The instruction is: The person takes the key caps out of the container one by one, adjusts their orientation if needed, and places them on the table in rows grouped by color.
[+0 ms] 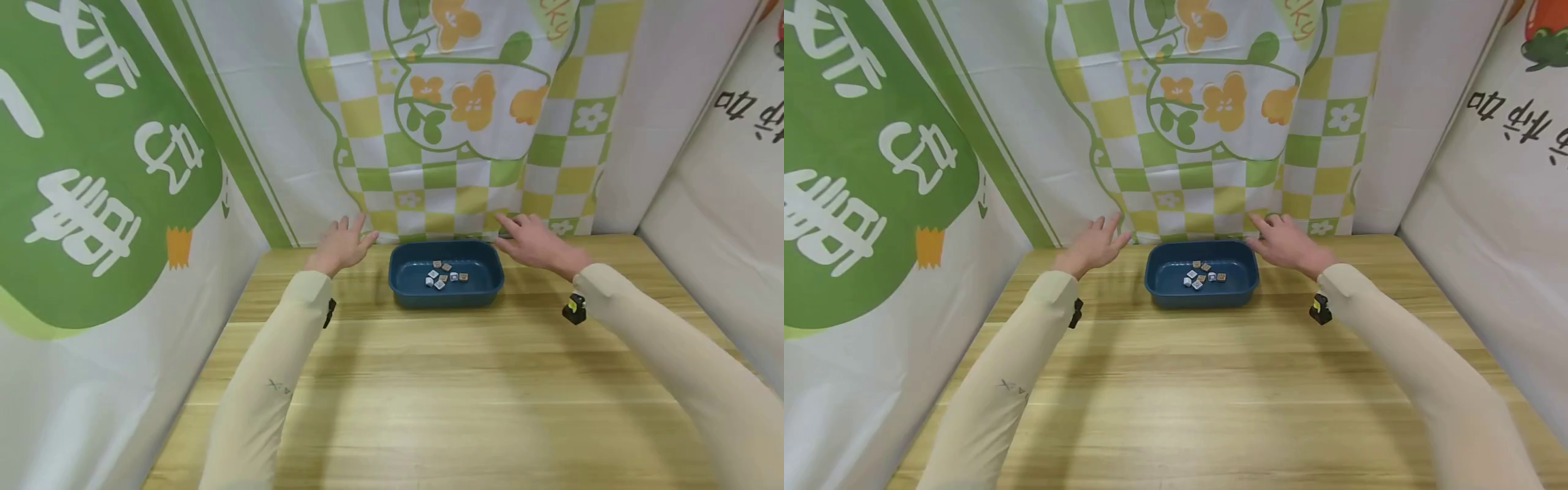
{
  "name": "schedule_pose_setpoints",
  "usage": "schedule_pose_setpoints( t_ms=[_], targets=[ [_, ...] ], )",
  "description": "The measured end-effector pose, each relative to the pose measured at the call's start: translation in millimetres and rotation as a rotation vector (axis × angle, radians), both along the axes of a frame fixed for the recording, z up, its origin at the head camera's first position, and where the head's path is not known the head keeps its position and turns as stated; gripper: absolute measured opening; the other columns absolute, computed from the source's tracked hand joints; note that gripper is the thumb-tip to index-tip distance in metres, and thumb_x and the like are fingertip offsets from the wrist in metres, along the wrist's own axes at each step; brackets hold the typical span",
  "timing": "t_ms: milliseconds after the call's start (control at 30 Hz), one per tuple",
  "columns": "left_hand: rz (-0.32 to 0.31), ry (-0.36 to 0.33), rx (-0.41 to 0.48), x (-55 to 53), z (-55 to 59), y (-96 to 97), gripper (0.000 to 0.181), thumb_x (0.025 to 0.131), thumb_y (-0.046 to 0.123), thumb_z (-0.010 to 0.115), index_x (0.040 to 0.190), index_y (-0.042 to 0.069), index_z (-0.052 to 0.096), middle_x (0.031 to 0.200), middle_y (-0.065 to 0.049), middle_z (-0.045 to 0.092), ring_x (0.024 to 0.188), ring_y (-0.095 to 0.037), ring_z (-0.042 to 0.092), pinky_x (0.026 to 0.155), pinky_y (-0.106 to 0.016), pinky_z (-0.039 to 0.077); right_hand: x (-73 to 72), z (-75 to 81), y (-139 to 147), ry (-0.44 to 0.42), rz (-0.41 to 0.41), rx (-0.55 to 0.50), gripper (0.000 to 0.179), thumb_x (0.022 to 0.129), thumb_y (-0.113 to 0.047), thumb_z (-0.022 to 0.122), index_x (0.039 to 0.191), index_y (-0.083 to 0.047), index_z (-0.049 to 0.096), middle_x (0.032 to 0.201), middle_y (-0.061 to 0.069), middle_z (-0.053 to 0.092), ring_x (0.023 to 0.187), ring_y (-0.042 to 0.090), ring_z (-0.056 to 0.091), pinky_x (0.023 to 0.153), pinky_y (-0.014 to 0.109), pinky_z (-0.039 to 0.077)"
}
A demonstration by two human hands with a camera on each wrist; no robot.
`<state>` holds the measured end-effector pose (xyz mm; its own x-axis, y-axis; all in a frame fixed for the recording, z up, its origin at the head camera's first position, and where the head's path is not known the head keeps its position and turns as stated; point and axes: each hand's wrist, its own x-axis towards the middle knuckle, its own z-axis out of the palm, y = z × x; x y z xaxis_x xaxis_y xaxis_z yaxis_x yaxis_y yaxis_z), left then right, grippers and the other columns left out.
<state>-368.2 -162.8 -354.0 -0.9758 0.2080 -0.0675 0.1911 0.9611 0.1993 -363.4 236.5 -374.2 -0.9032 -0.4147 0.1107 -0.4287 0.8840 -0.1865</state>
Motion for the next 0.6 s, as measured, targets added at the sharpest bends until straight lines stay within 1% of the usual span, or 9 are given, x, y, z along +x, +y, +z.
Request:
schedule_pose_setpoints(
  t_ms=[100,200,300,400,467,600],
  targets=[
    [-0.010,0.003,0.064,0.4,-3.8,2.7,0.073,0.103,0.060,0.022,0.160,0.020,0.000,0.162,-0.027,0.009,0.148,-0.048,0.013,0.117,-0.066,0.016,1.2,-7.0,-5.2,0.010,0.009,-0.047,0.064,0.103,-0.038,0.047,0.154,-0.004,0.028,0.137,0.035,0.045,0.127,0.052,0.039,0.104,0.063,0.035],
    [-0.011,0.001,0.135,3.1,-9.8,3.8,0.074,0.102,0.062,0.023,0.160,0.022,0.000,0.162,-0.026,0.010,0.149,-0.046,0.014,0.118,-0.064,0.017,3.4,-11.8,-11.8,0.015,0.038,-0.083,0.062,0.102,-0.034,0.051,0.153,-0.003,0.031,0.135,0.034,0.047,0.125,0.050,0.043,0.102,0.062,0.038],
    [-0.021,-0.010,0.172,5.1,-17.0,5.0,0.075,0.100,0.065,0.020,0.160,0.025,-0.002,0.162,-0.026,0.012,0.149,-0.044,0.017,0.118,-0.061,0.020,6.3,-15.3,-18.2,0.003,0.048,-0.104,0.061,0.101,-0.030,0.054,0.152,-0.002,0.033,0.135,0.032,0.047,0.124,0.048,0.044,0.101,0.061,0.039],
    [-0.042,-0.017,0.205,3.8,-23.0,8.1,0.075,0.100,0.066,0.019,0.159,0.026,-0.003,0.161,-0.026,0.013,0.148,-0.045,0.019,0.118,-0.061,0.020,8.0,-20.5,-22.5,-0.012,0.052,-0.112,0.061,0.100,-0.026,0.056,0.151,0.000,0.033,0.136,0.031,0.047,0.125,0.047,0.046,0.101,0.060,0.041],
    [-0.054,-0.022,0.226,3.6,-26.9,8.7,0.074,0.101,0.064,0.020,0.159,0.025,-0.003,0.161,-0.026,0.014,0.148,-0.045,0.019,0.119,-0.060,0.019,7.1,-25.8,-25.9,-0.020,0.056,-0.120,0.062,0.100,-0.024,0.057,0.151,0.000,0.033,0.137,0.030,0.048,0.123,0.044,0.049,0.099,0.058,0.044],
    [-0.058,-0.021,0.273,3.1,-33.7,9.2,0.074,0.101,0.064,0.021,0.160,0.025,-0.001,0.162,-0.024,0.016,0.148,-0.042,0.020,0.120,-0.058,0.020,3.4,-39.0,-32.4,-0.006,0.080,-0.128,0.061,0.098,-0.022,0.059,0.149,0.001,0.036,0.128,0.026,0.057,0.111,0.037,0.059,0.091,0.052,0.050]
  ],
)
